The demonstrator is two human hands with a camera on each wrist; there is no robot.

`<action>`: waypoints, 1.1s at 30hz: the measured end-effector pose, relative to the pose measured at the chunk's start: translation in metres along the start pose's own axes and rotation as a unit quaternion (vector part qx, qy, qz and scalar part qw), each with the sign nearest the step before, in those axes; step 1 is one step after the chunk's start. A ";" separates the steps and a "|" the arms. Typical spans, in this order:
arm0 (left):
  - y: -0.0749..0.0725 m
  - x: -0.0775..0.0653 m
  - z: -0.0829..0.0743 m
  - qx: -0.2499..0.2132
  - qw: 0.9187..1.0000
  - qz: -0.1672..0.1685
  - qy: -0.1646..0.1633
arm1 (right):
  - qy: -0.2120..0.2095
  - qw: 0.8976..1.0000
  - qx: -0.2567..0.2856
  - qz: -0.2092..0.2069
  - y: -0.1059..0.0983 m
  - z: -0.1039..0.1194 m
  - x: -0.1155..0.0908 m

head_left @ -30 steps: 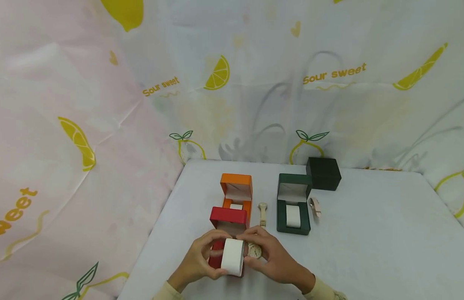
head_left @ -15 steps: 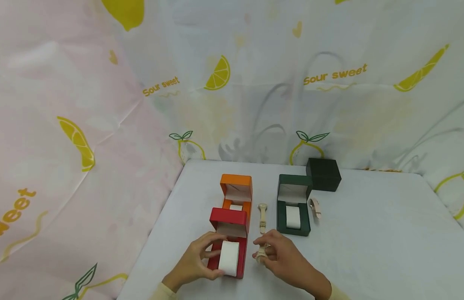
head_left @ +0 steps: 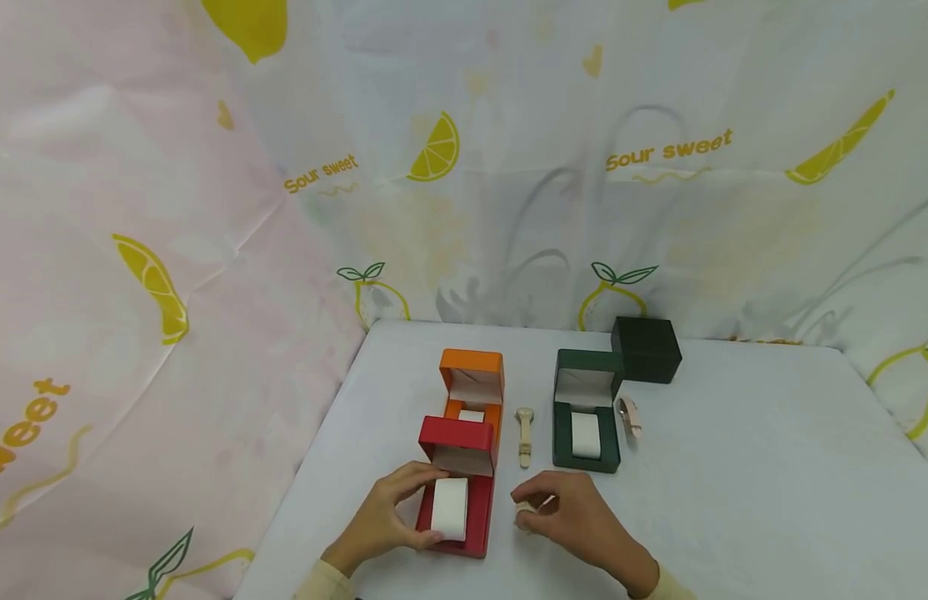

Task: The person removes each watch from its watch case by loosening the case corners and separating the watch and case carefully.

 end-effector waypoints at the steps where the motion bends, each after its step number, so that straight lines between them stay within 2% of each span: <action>1: 0.000 0.000 0.000 0.017 1.000 -0.003 0.012 | 0.009 1.000 0.019 0.000 0.001 -0.005 0.001; 7: -0.001 0.001 0.002 0.073 0.996 -0.010 0.055 | 0.076 0.992 0.103 0.003 0.004 -0.026 0.004; 13: -0.003 0.003 0.007 0.101 0.994 -0.005 0.035 | 0.105 0.984 0.142 0.017 0.004 -0.028 0.005; 18: -0.002 0.004 0.010 0.100 0.994 0.003 0.033 | 0.129 0.982 0.136 0.012 0.011 -0.049 0.012; 24: 0.001 0.005 0.009 0.088 0.995 0.008 0.039 | 0.126 0.985 0.108 -0.036 0.018 -0.079 0.022; 28: 0.001 0.006 0.007 0.085 0.995 0.008 0.056 | 0.108 0.990 0.055 -0.068 0.018 -0.089 0.025; 33: 0.001 0.005 0.007 0.085 0.996 0.012 0.029 | 0.080 0.992 -0.031 -0.094 0.013 -0.092 0.026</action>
Point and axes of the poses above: each hand's wrist, its own x-axis towards the middle knuckle, its own y-axis out of the palm, z = x × y, the point moved 7 cm from there along x, towards the middle knuckle, and after that the axes turned 7 degrees about -z, right-handed, at the moved point
